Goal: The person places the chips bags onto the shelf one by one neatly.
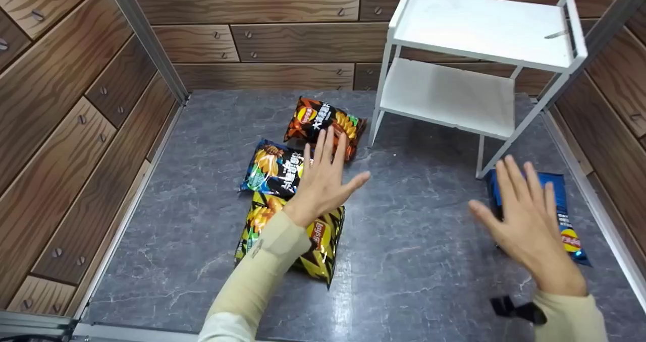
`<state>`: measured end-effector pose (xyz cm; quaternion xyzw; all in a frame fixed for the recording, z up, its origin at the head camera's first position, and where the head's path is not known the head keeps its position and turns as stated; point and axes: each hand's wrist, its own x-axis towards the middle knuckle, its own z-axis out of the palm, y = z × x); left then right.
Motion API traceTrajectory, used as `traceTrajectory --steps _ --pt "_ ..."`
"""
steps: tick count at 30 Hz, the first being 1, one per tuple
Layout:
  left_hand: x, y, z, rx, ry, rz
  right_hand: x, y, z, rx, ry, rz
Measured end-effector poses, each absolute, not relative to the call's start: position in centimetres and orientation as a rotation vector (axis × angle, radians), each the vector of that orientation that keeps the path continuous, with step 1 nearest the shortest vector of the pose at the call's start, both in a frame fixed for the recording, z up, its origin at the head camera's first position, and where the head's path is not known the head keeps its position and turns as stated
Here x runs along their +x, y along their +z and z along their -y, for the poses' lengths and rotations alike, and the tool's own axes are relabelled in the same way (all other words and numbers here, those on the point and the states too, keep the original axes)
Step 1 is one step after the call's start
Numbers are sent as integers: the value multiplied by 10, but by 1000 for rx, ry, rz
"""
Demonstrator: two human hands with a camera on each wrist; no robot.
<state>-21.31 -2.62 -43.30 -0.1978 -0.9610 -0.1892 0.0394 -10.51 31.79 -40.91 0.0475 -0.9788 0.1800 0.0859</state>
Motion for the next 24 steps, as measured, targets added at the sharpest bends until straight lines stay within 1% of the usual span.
traceTrajectory --steps 5,9,13,18,24 --pt "-245 -416 6 -626 -913 2926 -133 -363 -328 131 533 2839" --pt "-271 -401 -7 -601 -1133 2855 -160 -322 -337 39 516 2730" --pt "-295 -390 -21 -522 -1318 2772 -188 -293 -348 -61 516 2612" --pt "-318 -379 -40 -431 -1512 2720 -217 -279 -359 -174 506 2692" --pt "-337 -369 -56 -420 -1555 2699 -233 -291 -359 -200 571 2632"
